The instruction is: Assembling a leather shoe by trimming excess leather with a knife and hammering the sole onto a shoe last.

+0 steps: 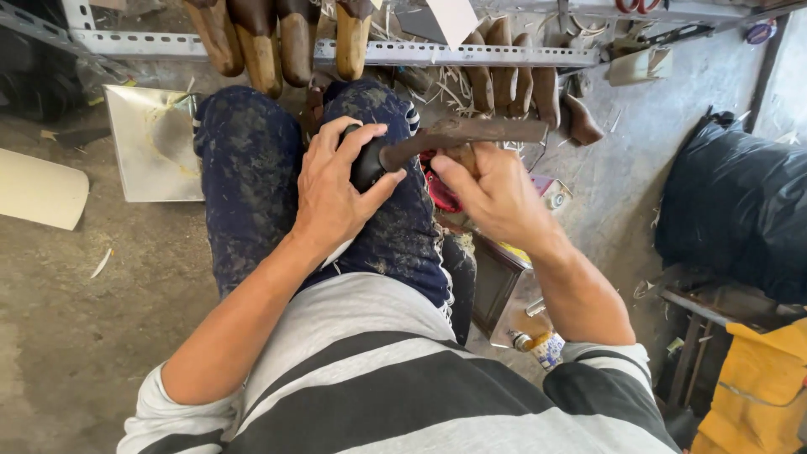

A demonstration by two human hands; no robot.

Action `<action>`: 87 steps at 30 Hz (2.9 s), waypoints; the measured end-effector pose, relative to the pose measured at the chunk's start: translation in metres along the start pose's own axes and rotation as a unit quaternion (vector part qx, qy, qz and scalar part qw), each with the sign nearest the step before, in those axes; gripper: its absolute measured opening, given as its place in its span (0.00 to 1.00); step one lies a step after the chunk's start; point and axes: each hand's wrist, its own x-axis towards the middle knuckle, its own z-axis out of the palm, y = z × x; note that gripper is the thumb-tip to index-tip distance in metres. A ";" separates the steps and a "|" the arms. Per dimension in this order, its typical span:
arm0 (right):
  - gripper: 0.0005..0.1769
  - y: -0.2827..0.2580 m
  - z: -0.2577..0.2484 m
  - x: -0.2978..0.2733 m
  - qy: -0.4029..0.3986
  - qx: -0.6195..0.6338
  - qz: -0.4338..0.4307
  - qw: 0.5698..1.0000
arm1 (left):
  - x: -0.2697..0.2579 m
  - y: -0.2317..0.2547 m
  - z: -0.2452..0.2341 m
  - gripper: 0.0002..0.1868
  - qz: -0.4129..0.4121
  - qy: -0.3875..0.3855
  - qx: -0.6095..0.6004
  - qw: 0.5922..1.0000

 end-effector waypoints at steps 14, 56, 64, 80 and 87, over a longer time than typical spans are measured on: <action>0.22 -0.020 -0.014 0.018 -0.038 -0.131 -0.068 0.988 | 0.000 0.005 0.007 0.28 -0.025 -0.012 0.010 1.000; 0.20 0.015 0.078 0.023 0.194 -0.094 -0.189 0.958 | 0.024 -0.057 -0.030 0.41 -0.080 -0.041 -0.163 0.983; 0.10 0.041 0.042 -0.032 0.288 0.124 -0.081 0.946 | 0.043 0.025 -0.083 0.46 0.008 -0.217 -0.154 0.964; 0.23 0.001 0.031 -0.036 0.257 0.073 -0.078 0.960 | -0.018 -0.031 -0.022 0.46 0.088 0.002 0.386 0.918; 0.19 0.087 0.099 -0.035 0.265 -0.375 -0.225 0.859 | -0.024 -0.036 -0.012 0.46 0.088 0.011 0.395 0.914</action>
